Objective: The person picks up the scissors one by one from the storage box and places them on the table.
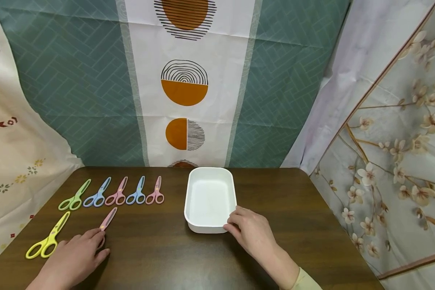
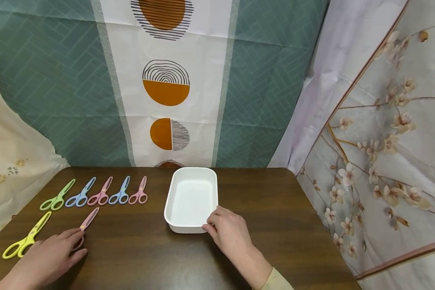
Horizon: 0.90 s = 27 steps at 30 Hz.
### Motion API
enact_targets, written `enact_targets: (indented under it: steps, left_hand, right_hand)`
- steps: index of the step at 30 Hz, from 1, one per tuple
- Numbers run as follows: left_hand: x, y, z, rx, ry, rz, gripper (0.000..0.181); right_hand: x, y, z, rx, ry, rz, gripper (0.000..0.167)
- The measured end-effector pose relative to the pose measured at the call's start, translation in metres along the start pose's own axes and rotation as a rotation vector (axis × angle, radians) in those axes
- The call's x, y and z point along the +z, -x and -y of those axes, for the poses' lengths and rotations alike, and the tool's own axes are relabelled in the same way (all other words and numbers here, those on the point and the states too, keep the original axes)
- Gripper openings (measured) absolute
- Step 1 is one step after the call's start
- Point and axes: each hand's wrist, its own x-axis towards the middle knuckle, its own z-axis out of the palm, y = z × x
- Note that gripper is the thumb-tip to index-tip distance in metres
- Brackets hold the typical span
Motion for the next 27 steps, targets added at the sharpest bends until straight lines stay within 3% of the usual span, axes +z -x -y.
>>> enact_targets:
  steps: [4, 12, 22, 27]
  left_hand:
    - [-0.003, -0.001, 0.0, -0.012, -0.006, 0.005, 0.042]
    - [-0.008, 0.001, 0.003, -0.021, 0.002, 0.003, 0.023]
    - [-0.006, 0.0, 0.01, -0.054, -0.006, 0.082, 0.025]
    - [-0.006, 0.001, 0.013, -0.069, -0.005, 0.065, 0.033]
  right_hand:
    - [-0.001, 0.0, -0.001, 0.0, -0.002, -0.003, 0.02]
    - [-0.001, -0.002, 0.0, 0.005, 0.001, -0.004, 0.021]
    - [-0.001, 0.0, 0.001, 0.008, 0.004, -0.005, 0.021]
    - [-0.002, 0.0, 0.0, -0.014, 0.004, -0.023, 0.021]
